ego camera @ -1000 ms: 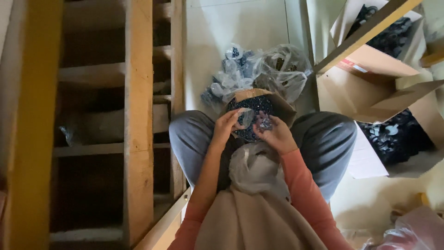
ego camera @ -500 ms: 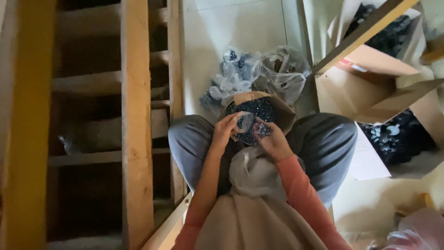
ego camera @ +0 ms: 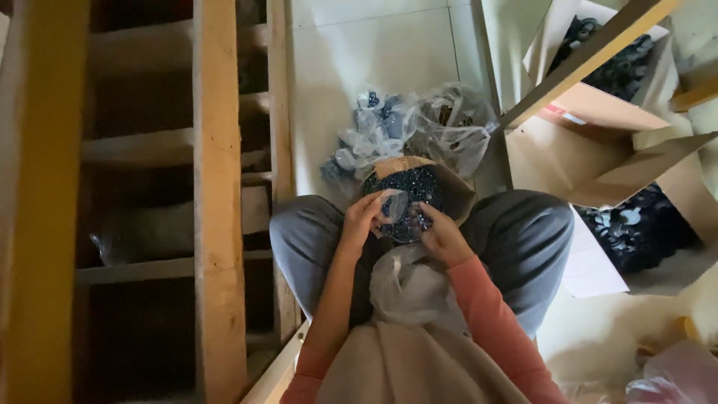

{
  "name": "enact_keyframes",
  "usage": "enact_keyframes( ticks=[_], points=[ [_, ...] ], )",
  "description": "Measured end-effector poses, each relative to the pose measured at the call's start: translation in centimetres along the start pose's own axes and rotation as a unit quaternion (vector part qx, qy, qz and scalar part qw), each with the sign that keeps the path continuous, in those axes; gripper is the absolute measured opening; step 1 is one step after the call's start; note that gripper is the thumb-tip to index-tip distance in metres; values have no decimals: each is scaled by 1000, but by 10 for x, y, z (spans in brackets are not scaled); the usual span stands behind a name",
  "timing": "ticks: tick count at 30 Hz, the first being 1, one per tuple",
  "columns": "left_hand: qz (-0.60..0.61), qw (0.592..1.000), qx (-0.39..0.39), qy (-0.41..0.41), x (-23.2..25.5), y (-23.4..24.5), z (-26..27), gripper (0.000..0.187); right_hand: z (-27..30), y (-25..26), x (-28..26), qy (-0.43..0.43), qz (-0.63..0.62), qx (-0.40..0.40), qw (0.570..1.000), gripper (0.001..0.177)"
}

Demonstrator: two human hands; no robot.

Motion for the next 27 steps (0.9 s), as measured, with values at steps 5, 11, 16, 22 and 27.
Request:
enact_keyframes(
  ticks=[5,11,16,22,27],
  points=[
    [-23,1000,-2,1,35,-15,12,38,73,-76,-65,360,498,-130,778,42],
    [-36,999,7,14,27,-11,11,37,98,-92,-74,183,326,-18,927,32],
    [-52,998,-8,23,37,-20,12,38,121,-140,-81,223,407,-80,882,25],
    [-23,999,14,34,35,-17,15,39,105,-121,-70,203,386,-91,895,30],
    [-16,1000,2,19,12,-6,3,34,118,-101,-79,152,389,-29,908,43]
  ],
)
Point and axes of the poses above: each hand's wrist, its own z-axis away from the middle knuckle, its own y-axis out of the back of the hand, x = y × z, the point moved 7 cm from there along -z, towards the middle knuckle, and after that the axes turned 12 degrees about -x, right-handed, at the moved point
